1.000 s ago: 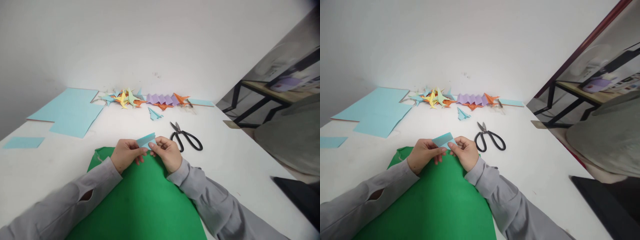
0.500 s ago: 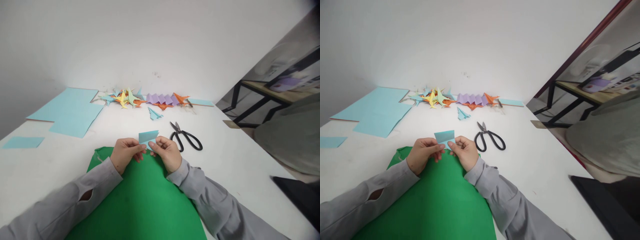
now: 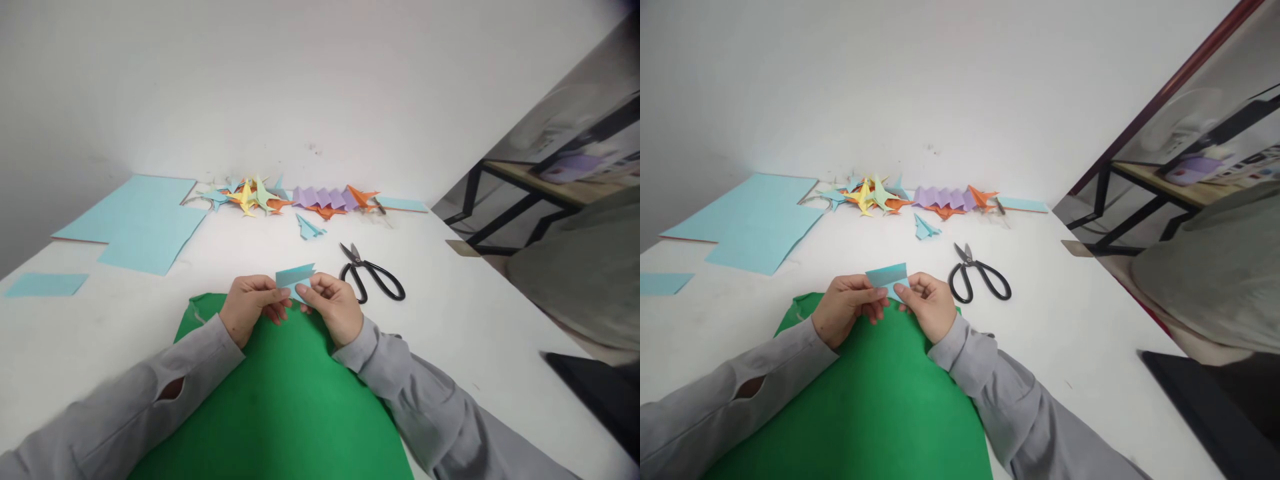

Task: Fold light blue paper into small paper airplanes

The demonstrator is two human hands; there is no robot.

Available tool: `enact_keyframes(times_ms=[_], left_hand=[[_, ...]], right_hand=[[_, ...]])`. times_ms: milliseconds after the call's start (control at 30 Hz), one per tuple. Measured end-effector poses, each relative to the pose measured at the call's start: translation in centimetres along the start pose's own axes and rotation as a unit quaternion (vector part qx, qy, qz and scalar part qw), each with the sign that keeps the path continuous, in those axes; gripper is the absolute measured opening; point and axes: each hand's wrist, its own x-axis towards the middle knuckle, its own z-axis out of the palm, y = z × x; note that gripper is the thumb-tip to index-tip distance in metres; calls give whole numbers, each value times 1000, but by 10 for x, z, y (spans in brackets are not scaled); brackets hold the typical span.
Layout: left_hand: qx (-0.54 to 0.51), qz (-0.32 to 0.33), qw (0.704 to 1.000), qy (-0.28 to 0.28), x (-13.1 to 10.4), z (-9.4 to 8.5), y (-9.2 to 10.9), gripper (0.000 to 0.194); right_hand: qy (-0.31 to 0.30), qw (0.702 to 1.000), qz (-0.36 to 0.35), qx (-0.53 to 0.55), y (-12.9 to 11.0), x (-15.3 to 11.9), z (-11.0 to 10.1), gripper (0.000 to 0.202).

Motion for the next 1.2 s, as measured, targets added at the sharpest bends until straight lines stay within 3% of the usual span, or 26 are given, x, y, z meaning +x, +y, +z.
enact_keyframes(times_ms=[333,667,1200], left_hand=[[78,3,996,-37,3,0,-1,31],[119,21,992,-25,1,1,0,31],[106,19,993,-37,1,-1,-2,30]], right_hand=[[3,999,25,23,1,1,-1,20],[7,999,33,14,-3,1,-1,22],[7,1000,28,10,-2,1,-1,26]])
